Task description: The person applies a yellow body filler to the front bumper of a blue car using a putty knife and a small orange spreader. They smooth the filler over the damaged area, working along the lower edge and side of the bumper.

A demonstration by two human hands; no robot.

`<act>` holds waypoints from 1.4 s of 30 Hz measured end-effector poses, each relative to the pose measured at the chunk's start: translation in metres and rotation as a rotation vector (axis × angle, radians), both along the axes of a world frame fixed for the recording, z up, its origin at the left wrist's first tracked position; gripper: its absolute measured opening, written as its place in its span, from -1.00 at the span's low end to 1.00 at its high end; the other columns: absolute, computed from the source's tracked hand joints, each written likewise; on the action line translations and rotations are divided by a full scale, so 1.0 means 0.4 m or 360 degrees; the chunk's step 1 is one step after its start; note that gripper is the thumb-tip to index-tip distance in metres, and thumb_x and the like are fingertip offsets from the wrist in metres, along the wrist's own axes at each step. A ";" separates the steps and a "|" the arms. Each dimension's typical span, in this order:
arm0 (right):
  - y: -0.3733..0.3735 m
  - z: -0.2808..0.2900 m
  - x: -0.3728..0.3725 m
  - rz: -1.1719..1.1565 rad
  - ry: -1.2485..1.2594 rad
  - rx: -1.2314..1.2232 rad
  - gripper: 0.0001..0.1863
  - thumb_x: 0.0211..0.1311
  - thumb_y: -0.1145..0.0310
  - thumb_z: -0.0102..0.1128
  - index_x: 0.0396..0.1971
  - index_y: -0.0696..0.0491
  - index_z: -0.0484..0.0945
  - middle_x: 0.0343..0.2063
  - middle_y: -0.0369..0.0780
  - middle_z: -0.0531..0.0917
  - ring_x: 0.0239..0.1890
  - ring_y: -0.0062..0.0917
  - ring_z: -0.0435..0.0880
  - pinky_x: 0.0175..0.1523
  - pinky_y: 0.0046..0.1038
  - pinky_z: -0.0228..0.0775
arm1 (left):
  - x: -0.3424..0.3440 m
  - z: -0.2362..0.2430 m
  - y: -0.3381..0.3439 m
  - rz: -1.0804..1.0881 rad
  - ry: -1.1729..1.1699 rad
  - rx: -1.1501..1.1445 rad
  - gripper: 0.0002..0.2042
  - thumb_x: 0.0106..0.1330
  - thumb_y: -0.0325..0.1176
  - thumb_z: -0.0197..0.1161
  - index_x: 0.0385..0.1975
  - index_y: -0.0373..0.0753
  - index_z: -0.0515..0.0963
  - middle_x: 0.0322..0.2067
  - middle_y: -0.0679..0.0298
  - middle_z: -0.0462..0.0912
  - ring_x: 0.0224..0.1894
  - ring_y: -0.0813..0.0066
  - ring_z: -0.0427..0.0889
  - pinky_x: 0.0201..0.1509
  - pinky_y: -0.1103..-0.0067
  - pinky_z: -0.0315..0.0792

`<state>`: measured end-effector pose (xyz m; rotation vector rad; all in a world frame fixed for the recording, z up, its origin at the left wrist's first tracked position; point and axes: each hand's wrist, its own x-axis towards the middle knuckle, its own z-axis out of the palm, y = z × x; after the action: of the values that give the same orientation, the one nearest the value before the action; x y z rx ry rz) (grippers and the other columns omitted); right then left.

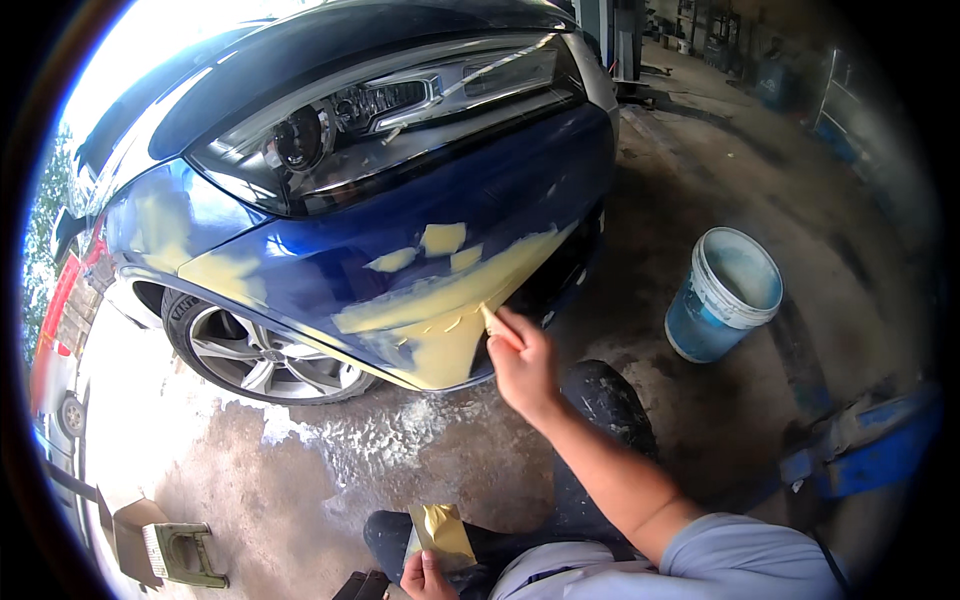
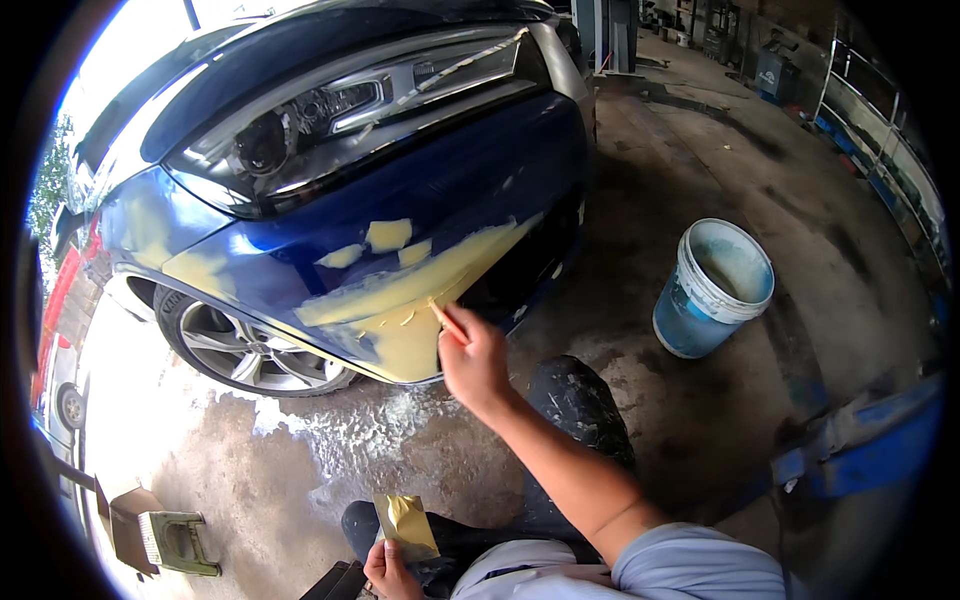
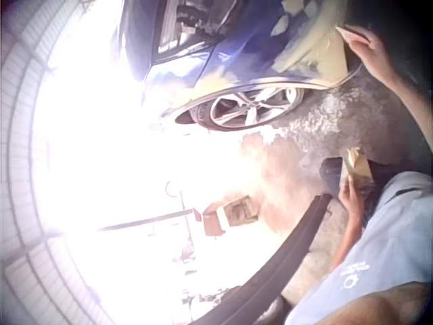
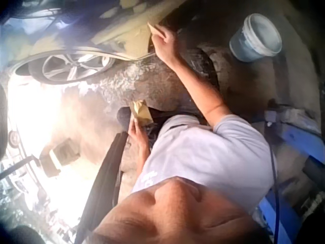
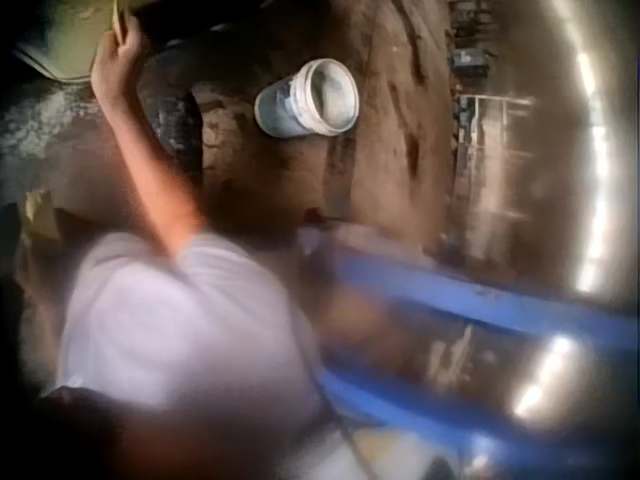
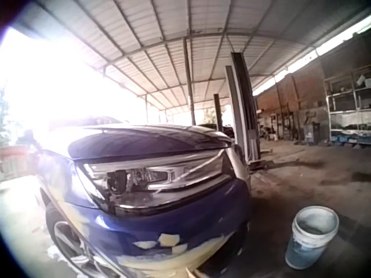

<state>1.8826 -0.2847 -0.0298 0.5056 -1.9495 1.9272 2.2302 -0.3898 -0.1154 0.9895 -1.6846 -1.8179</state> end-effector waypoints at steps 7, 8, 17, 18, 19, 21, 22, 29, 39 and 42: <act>0.271 -0.003 -0.338 0.0244 -0.0403 -0.0913 -0.62 0.06 0.60 0.19 -0.06 0.25 0.66 -0.25 -0.30 0.70 -0.21 -0.64 0.64 -0.03 -0.53 0.49 | -0.058 -0.021 0.034 -0.0071 -0.0046 -0.0171 -0.72 0.56 -0.29 0.21 -0.10 -0.45 0.68 -0.26 0.30 0.73 -0.25 0.58 0.61 -0.17 0.58 0.52; 0.271 0.004 -0.348 0.0215 -0.0368 -0.0931 -0.61 0.09 0.62 0.17 -0.03 0.24 0.66 -0.24 -0.30 0.69 -0.20 -0.64 0.64 -0.03 -0.54 0.48 | -0.060 -0.024 0.040 -0.0068 -0.0059 -0.0201 -0.72 0.56 -0.29 0.21 -0.10 -0.45 0.68 -0.27 0.31 0.73 -0.26 0.58 0.61 -0.17 0.58 0.52; 0.131 -0.031 -0.289 -0.0417 0.0070 -0.0174 -0.58 0.32 0.62 0.06 0.17 0.25 0.56 -0.14 0.05 0.75 -0.07 -0.15 0.77 0.06 -0.34 0.54 | -0.059 -0.021 0.060 -0.0145 -0.0171 -0.0214 -0.72 0.56 -0.30 0.20 -0.12 -0.44 0.69 -0.34 0.34 0.71 -0.32 0.60 0.60 -0.22 0.59 0.51; 0.105 -0.046 -0.253 -0.0474 0.0052 -0.0065 -0.61 0.29 0.61 0.08 0.12 0.27 0.57 -0.22 0.11 0.73 -0.11 -0.02 0.74 0.00 -0.28 0.55 | -0.059 -0.030 0.061 -0.0135 -0.0154 -0.0168 -0.72 0.56 -0.31 0.20 -0.12 -0.44 0.69 -0.34 0.34 0.71 -0.31 0.60 0.59 -0.22 0.59 0.50; 0.093 -0.070 -0.227 -0.0417 0.0129 0.0025 -0.63 0.27 0.60 0.12 0.09 0.27 0.57 -0.22 0.12 0.72 -0.11 0.03 0.72 -0.02 -0.26 0.55 | -0.061 -0.030 0.062 -0.0141 -0.0127 -0.0159 -0.73 0.56 -0.31 0.20 -0.11 -0.44 0.69 -0.33 0.34 0.71 -0.31 0.60 0.59 -0.22 0.60 0.50; 0.079 -0.132 -0.177 -0.0268 -0.0004 0.0195 -0.60 0.30 0.52 0.17 0.12 0.33 0.56 -0.11 0.08 0.75 0.01 -0.21 0.77 0.12 -0.39 0.53 | -0.062 -0.026 0.066 -0.0145 -0.0072 -0.0142 -0.73 0.56 -0.31 0.20 -0.09 -0.44 0.69 -0.32 0.34 0.71 -0.30 0.61 0.59 -0.22 0.61 0.50; 0.097 -0.154 -0.182 -0.0240 -0.0035 0.0163 -0.60 0.30 0.53 0.17 0.11 0.35 0.57 -0.10 0.05 0.76 0.02 -0.27 0.77 0.13 -0.41 0.53 | -0.069 -0.021 0.068 -0.0124 -0.0091 -0.0175 -0.72 0.56 -0.30 0.20 -0.07 -0.44 0.68 -0.31 0.33 0.71 -0.29 0.61 0.59 -0.21 0.61 0.50; 0.280 -0.028 -0.414 0.0105 -0.0416 -0.0702 -0.79 0.05 0.65 0.04 -0.37 0.16 0.64 -0.49 -0.44 0.51 -0.45 -0.79 0.40 -0.33 -0.61 0.27 | -0.068 -0.014 0.056 -0.0169 -0.0138 -0.0227 -0.69 0.57 -0.27 0.18 -0.08 -0.46 0.68 -0.30 0.32 0.73 -0.28 0.58 0.60 -0.19 0.58 0.52; 0.147 0.021 -0.212 0.0324 -0.0522 -0.0339 -0.63 0.05 0.63 0.13 -0.09 0.32 0.67 -0.31 -0.29 0.69 -0.26 -0.70 0.58 -0.12 -0.62 0.44 | -0.058 -0.040 0.045 -0.0138 -0.0074 -0.0129 -0.75 0.56 -0.30 0.20 -0.16 -0.41 0.66 -0.38 0.36 0.67 -0.34 0.63 0.53 -0.24 0.62 0.42; 0.077 0.041 -0.129 0.0196 -0.0209 -0.0060 -0.61 0.16 0.64 0.07 -0.01 0.27 0.67 -0.38 -0.38 0.68 -0.34 -0.80 0.51 -0.24 -0.66 0.37 | -0.070 -0.082 0.042 -0.0021 0.0017 -0.0101 -0.76 0.52 -0.36 0.26 -0.39 -0.40 0.61 -0.51 0.50 0.52 -0.43 0.76 0.35 -0.35 0.70 0.19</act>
<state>1.8309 -0.2537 -0.0135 0.5116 -2.0000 2.1186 2.2020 -0.3730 -0.1482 0.9426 -1.7349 -1.7636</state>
